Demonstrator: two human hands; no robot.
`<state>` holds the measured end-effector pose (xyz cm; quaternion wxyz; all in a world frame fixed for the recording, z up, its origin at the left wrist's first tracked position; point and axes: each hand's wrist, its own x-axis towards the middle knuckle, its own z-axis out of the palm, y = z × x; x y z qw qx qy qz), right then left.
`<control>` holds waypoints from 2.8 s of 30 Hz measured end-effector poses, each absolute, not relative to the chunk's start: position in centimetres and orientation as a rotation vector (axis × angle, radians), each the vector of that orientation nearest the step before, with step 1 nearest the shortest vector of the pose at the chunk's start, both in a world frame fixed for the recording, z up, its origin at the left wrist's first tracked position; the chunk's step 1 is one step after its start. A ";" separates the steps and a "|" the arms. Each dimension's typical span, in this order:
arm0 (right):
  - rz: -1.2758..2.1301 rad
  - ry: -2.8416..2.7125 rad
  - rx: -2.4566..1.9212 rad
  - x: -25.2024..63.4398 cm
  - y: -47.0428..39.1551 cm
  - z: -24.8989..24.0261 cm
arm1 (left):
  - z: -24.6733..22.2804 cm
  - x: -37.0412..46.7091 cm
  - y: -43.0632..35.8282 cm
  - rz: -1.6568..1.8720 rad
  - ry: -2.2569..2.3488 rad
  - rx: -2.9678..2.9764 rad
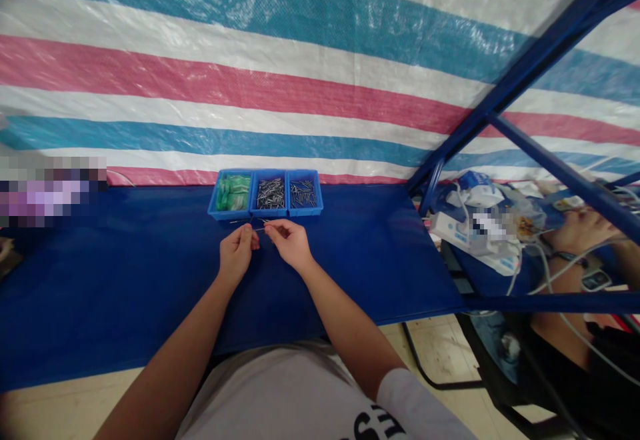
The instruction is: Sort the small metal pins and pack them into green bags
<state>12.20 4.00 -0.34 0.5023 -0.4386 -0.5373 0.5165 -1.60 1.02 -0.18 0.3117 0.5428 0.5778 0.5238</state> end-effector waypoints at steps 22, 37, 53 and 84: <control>0.441 -2.046 -1.524 13.3 4.2 0.4 | -0.2 -1.6 1.1 1.371 1.584 1.419; 0.345 -2.195 -1.653 12.7 4.5 0.9 | -0.1 -1.4 1.1 1.309 1.602 1.463; 0.692 -1.873 -1.350 13.5 4.0 0.5 | -0.1 -1.5 1.1 1.250 1.572 1.510; 1.114 -1.473 -1.186 12.3 3.5 0.4 | -0.3 -1.2 1.3 1.312 1.541 1.488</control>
